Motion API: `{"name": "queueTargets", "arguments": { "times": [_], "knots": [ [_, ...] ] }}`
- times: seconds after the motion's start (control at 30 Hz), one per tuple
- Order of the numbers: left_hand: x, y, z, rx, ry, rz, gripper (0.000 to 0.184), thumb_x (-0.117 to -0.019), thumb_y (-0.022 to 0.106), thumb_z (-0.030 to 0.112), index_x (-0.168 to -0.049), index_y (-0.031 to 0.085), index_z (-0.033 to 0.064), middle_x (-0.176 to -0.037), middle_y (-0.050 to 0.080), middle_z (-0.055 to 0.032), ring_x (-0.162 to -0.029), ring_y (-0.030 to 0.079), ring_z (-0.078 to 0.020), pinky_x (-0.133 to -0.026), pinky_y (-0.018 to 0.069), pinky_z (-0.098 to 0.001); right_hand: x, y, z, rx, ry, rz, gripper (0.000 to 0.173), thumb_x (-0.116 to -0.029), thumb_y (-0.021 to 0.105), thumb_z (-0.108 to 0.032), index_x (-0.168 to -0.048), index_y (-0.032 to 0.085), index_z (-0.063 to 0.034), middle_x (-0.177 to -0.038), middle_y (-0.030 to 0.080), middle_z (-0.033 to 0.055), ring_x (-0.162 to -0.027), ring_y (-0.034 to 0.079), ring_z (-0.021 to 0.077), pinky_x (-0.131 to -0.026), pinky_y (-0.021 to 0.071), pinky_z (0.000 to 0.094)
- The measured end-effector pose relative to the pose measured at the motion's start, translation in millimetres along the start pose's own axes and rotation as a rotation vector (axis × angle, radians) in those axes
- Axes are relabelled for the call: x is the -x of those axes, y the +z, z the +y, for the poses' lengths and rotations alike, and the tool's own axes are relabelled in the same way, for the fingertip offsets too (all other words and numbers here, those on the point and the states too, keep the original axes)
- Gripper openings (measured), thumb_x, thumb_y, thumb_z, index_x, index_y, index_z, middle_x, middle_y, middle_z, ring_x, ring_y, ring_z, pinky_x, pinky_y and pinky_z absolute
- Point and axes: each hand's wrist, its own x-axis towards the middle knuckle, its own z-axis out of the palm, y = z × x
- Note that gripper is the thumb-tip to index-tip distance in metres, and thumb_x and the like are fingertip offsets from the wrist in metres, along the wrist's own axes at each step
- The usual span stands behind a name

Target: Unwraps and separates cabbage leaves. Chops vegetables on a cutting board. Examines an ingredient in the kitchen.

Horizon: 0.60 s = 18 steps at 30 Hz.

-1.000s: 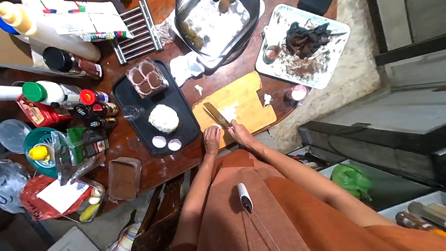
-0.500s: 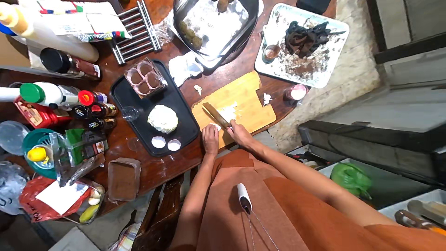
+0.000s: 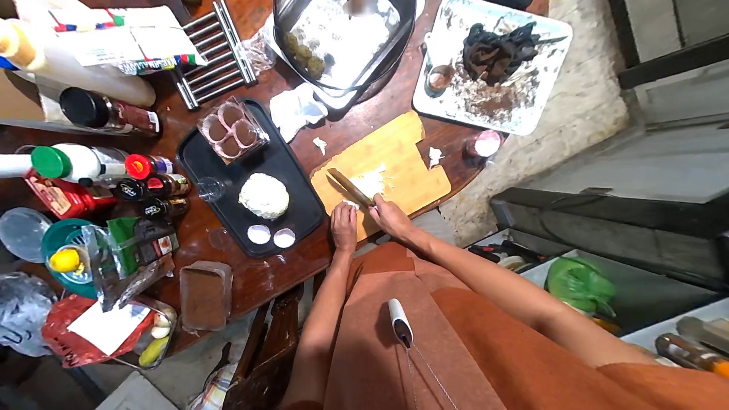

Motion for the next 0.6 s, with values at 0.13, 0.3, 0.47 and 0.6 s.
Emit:
{"name": "queueTargets", "arguments": {
  "times": [0.13, 0.3, 0.47, 0.6],
  "knots": [
    [0.7, 2.5, 1.0, -0.007, -0.018, 0.031, 0.014, -0.0976, 0.068, 0.015, -0.102, 0.073, 0.0029, -0.123, 0.065, -0.0150, -0.114, 0.065, -0.0239, -0.099, 0.0556, -0.0349, 2.0, -0.7, -2.7, 0.026, -0.021, -0.027, 0.024, -0.1083, 0.047, -0.029, -0.116, 0.055, -0.0067, -0.078, 0.065, 0.0137, -0.073, 0.070, 0.0331, -0.065, 0.0575, 0.0520],
    [1.2, 2.0, 7.4, -0.027, -0.139, 0.020, 0.015, -0.0978, 0.067, 0.019, -0.101, 0.074, 0.0057, -0.135, 0.058, -0.0162, -0.123, 0.059, -0.0257, -0.106, 0.0500, -0.0365, 4.7, 2.7, -4.2, 0.039, -0.043, -0.035, 0.024, -0.1080, 0.047, -0.029, -0.113, 0.055, -0.0073, -0.077, 0.064, 0.0128, -0.073, 0.069, 0.0326, -0.065, 0.0573, 0.0516],
    [-2.8, 1.3, 12.3, 0.004, -0.125, -0.009, 0.015, -0.0984, 0.065, 0.014, -0.105, 0.073, 0.0037, -0.122, 0.068, -0.0121, -0.122, 0.061, -0.0254, -0.106, 0.0500, -0.0383, 3.8, 2.9, -2.3, 0.037, -0.046, -0.027, 0.025, -0.1081, 0.046, -0.030, -0.115, 0.054, -0.0073, -0.078, 0.064, 0.0130, -0.074, 0.069, 0.0329, -0.065, 0.0571, 0.0521],
    [-3.5, 1.3, 10.1, 0.014, -0.097, -0.020, 0.014, -0.0982, 0.065, 0.014, -0.105, 0.073, 0.0037, -0.124, 0.067, -0.0119, -0.122, 0.061, -0.0244, -0.106, 0.0505, -0.0380, 3.5, 2.3, -1.3, 0.039, -0.042, -0.032, 0.026, -0.1080, 0.046, -0.031, -0.116, 0.054, -0.0077, -0.078, 0.064, 0.0125, -0.073, 0.069, 0.0325, -0.065, 0.0571, 0.0518]
  ]
}}
